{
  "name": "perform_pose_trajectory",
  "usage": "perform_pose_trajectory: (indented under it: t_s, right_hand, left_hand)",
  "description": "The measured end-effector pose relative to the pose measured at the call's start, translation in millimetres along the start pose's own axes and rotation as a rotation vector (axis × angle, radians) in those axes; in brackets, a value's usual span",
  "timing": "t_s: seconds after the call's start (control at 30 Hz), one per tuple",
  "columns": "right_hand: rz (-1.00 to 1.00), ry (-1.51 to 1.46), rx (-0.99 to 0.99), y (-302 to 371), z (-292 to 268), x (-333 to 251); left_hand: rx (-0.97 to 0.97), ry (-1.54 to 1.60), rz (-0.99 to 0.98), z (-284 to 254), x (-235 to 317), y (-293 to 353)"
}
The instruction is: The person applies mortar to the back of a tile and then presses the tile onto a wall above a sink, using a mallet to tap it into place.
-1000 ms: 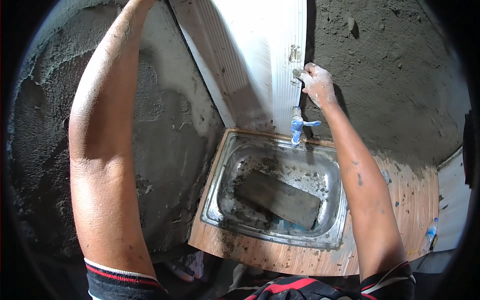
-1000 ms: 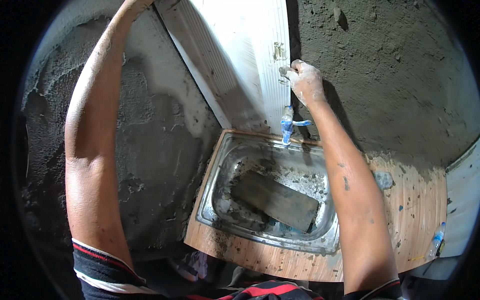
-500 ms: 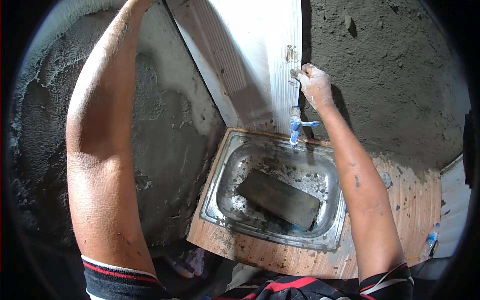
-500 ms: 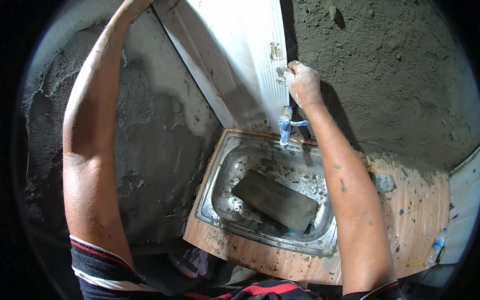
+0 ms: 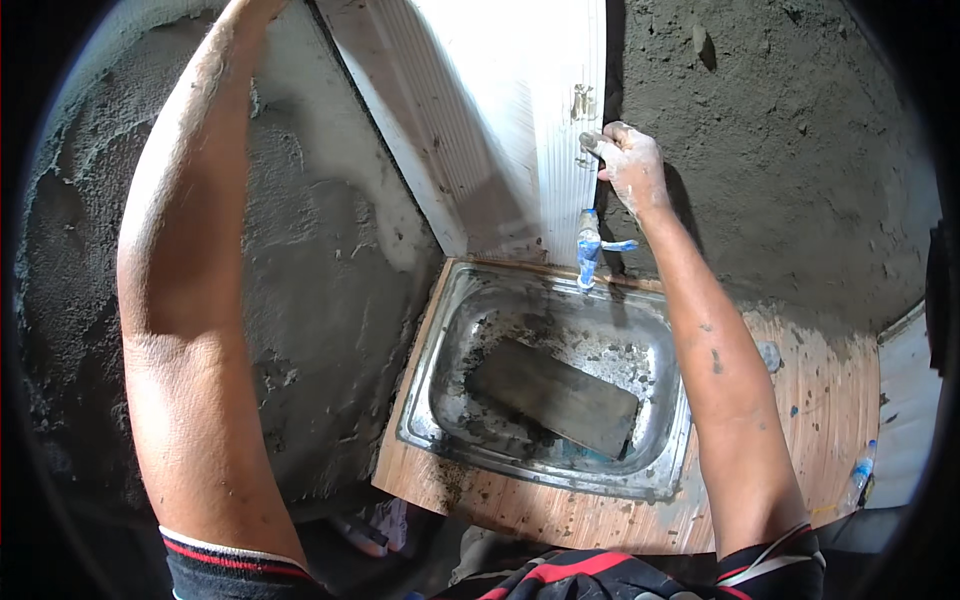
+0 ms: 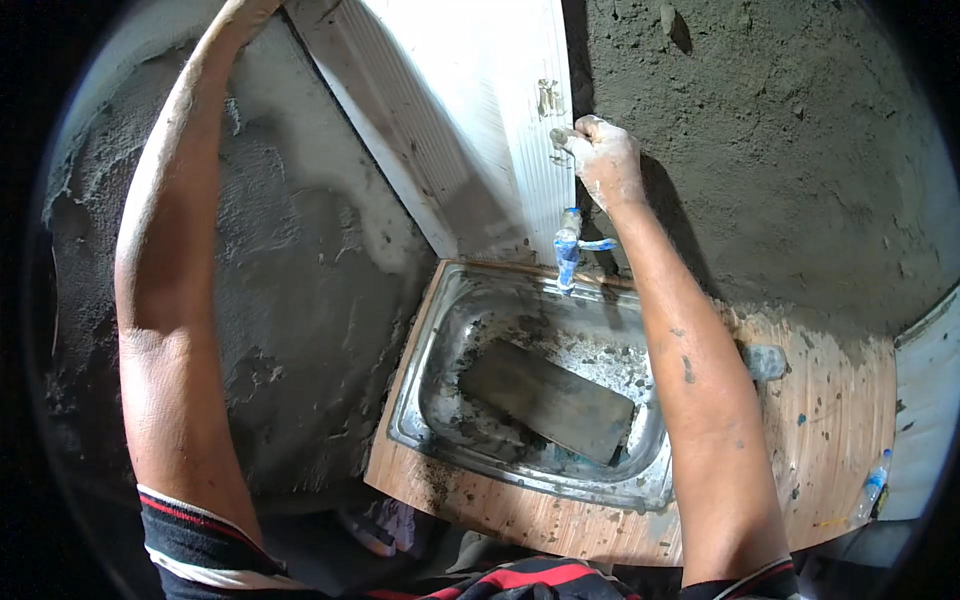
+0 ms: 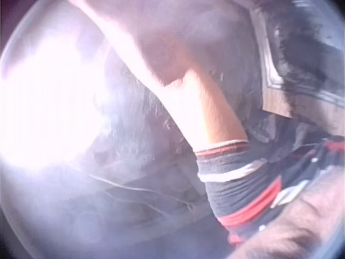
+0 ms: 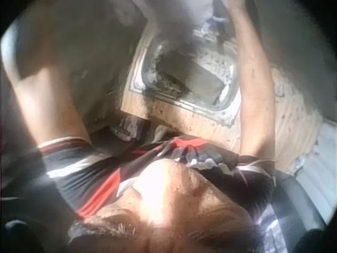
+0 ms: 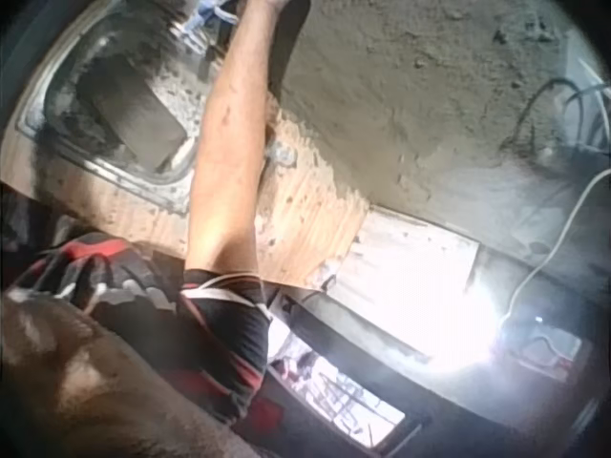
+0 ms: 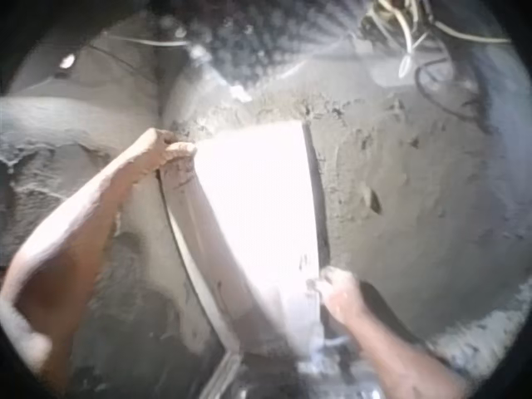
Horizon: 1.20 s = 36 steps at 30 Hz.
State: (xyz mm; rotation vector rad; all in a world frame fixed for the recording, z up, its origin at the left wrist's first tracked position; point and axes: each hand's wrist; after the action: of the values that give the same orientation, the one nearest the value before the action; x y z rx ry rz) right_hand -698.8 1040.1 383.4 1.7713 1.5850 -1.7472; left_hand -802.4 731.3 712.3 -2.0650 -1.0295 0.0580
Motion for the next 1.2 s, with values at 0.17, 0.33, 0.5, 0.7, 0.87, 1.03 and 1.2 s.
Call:
perform_pose_trajectory:
  t_s: [0.17,0.33,0.5,0.7,0.87,1.03,1.2]
  right_hand:
    - [0.017,-0.141,0.043,4.4,0.7,-6.8]
    - [-0.048,-0.043,0.098,6.1,8.3,-4.5]
    - [-0.077,-0.042,0.164,7.3,15.8,1.3]
    - [-0.021,-0.007,0.148,7.5,14.1,-2.6]
    - [-0.029,-0.033,0.163,8.2,19.1,-3.0]
    - [-0.05,-0.062,0.206,3.8,23.4,5.4]
    - [-0.004,-0.12,0.194,5.3,20.9,-1.4]
  left_hand:
    - [0.099,0.057,0.038,0.4,-2.2,6.0]
    - [-0.033,-0.116,0.018,-3.0,1.1,7.2]
    - [-0.037,-0.082,0.112,-1.9,2.4,13.1]
    - [-0.091,-0.244,0.04,-12.2,2.4,9.1]
    - [-0.052,-0.066,0.075,5.2,-12.9,-1.5]
    - [0.1,0.19,0.08,17.3,-27.6,-1.0]
    - [0.136,0.163,0.034,17.9,-26.4,-0.2]
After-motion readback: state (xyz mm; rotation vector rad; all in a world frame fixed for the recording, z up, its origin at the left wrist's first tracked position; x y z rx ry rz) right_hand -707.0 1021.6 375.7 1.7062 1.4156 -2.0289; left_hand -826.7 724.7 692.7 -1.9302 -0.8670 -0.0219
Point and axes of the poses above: each hand's wrist, its own y-axis away from the middle knuckle, its own z-axis out of the palm, x = y × z, and after that the axes turned 3 degrees about -z, right-handed
